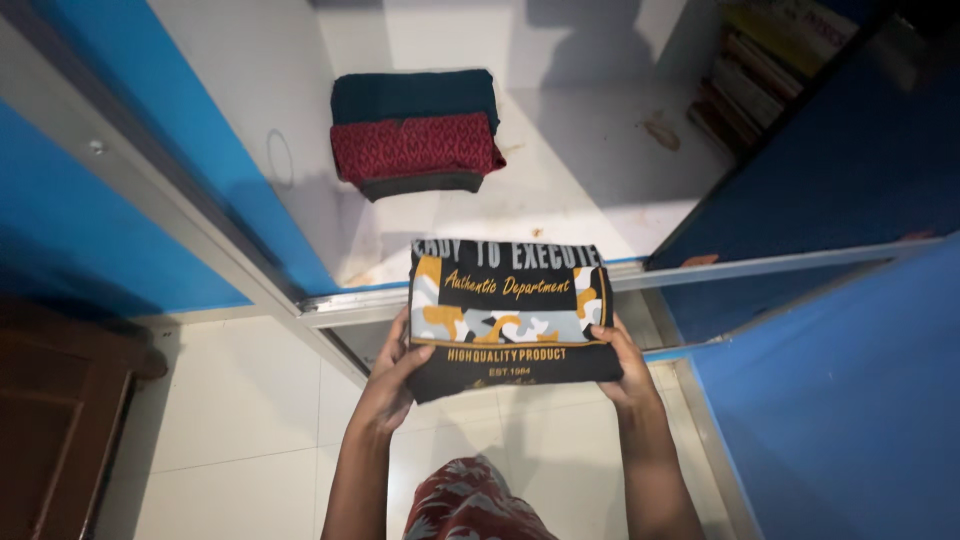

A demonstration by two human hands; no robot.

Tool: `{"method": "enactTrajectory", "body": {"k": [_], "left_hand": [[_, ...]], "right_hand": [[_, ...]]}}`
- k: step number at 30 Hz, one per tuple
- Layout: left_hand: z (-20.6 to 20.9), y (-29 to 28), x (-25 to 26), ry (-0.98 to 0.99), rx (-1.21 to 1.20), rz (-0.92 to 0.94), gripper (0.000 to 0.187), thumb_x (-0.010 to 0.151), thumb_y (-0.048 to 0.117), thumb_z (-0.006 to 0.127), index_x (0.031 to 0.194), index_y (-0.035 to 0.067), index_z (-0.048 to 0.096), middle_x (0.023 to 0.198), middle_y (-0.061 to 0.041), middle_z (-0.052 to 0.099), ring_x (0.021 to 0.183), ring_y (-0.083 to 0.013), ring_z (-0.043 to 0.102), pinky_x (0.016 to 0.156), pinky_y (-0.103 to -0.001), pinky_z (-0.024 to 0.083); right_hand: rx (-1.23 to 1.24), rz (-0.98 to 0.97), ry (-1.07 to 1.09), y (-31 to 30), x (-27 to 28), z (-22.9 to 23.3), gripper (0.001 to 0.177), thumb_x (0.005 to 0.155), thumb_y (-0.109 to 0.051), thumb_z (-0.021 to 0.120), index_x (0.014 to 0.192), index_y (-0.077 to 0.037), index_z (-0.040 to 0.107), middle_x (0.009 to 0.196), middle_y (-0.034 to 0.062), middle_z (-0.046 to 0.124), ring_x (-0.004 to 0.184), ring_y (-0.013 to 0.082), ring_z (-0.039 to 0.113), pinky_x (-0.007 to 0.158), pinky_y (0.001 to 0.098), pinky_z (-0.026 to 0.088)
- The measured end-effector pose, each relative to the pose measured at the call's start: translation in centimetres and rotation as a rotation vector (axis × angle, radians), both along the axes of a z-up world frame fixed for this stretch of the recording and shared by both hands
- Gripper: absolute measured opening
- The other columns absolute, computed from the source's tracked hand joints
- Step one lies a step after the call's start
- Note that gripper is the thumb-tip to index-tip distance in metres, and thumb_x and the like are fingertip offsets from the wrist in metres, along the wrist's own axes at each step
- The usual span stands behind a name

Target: The person unpacks folded clothes from an open suitcase on a bed and places them into a wardrobe shelf. The person handles various garments one by one, including shirts, pants, and a patterned cloth, moving them from the suitcase to the wardrobe.

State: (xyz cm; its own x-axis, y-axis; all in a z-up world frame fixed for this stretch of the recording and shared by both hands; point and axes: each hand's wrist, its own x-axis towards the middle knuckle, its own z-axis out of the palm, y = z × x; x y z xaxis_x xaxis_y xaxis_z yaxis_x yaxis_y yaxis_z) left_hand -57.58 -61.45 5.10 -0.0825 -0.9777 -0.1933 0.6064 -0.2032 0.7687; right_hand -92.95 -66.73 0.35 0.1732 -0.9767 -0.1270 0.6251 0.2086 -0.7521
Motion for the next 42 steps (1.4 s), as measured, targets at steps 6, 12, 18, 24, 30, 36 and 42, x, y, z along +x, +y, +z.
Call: {"method": "enactTrajectory", "body": {"k": [6,12,18,24,30,36,42], "left_hand": [[-0.5,-7.5,-4.2,0.109,-0.059,0.097,0.074,0.081,0.002,0.074,0.148,0.003,0.042,0.132,-0.013,0.06,0.125,-0.0274,0.06,0.108,-0.04,0.052],[-2.4,-14.9,-13.8,0.324,-0.08,0.294,0.056,0.083,-0.005,0.067,0.132,0.008,0.043,0.128,-0.015,0.059,0.118,-0.0277,0.061,0.103,-0.041,0.054],[-1.9,-20.0,-18.2,0.253,-0.054,0.378,0.055,0.089,-0.006,0.061,0.137,0.009,0.039,0.126,-0.01,0.06,0.119,-0.022,0.061,0.102,-0.036,0.053],[-3.3,-20.7,-16.1,-0.006,-0.058,-0.088,0.047,0.094,-0.002,0.063,0.134,-0.003,0.036,0.127,-0.011,0.057,0.116,-0.021,0.063,0.097,-0.037,0.063],[-1.6,-21.8,-10.2,-0.744,-0.442,-0.295,0.026,0.099,0.013,0.07,0.124,0.006,0.069,0.106,-0.01,0.075,0.1,-0.0185,0.071,0.085,-0.032,0.059],[4.8,-27.0,-4.7,-1.076,-0.643,0.212,0.035,0.093,0.016,0.071,0.125,0.005,0.065,0.122,-0.015,0.071,0.112,-0.0281,0.068,0.098,-0.041,0.054],[6.0,-32.3,-2.0,-1.715,-0.821,0.4,0.059,0.1,0.041,0.059,0.145,0.004,0.054,0.154,-0.021,0.048,0.15,-0.0409,0.033,0.124,-0.059,0.013]], "right_hand": [[-0.028,-0.104,-0.463,-7.8,-0.9,1.5,0.041,0.104,-0.035,0.062,0.133,-0.006,0.059,0.126,0.0112,0.066,0.119,0.0282,0.062,0.111,0.049,0.046],[0.052,-0.288,-0.639,-14.4,2.9,6.1,0.062,0.092,-0.051,0.054,0.129,-0.002,0.061,0.129,0.0132,0.072,0.123,0.0257,0.064,0.113,0.0425,0.043],[0.036,-0.332,-0.027,-17.3,7.0,4.7,0.051,0.093,-0.038,0.063,0.136,-0.012,0.057,0.128,0.003,0.067,0.12,0.0169,0.062,0.107,0.0348,0.046],[0.014,-0.256,0.123,-25.4,3.4,3.2,0.043,0.083,-0.008,0.063,0.125,0.001,0.058,0.106,0.0138,0.071,0.094,0.0256,0.071,0.08,0.0333,0.064],[0.123,-0.064,0.403,-33.3,-1.2,4.3,0.049,0.083,-0.018,0.065,0.129,-0.004,0.06,0.099,0.0133,0.07,0.084,0.024,0.069,0.075,0.0355,0.058],[0.308,0.076,0.504,-38.6,-2.7,6.1,0.042,0.078,-0.022,0.061,0.117,-0.01,0.068,0.1,0.0104,0.073,0.084,0.0235,0.07,0.082,0.036,0.057],[0.291,0.088,0.647,-42.7,-3.0,5.4,0.05,0.085,-0.027,0.064,0.128,-0.003,0.064,0.102,0.0125,0.071,0.085,0.0242,0.066,0.08,0.0354,0.055]]}}
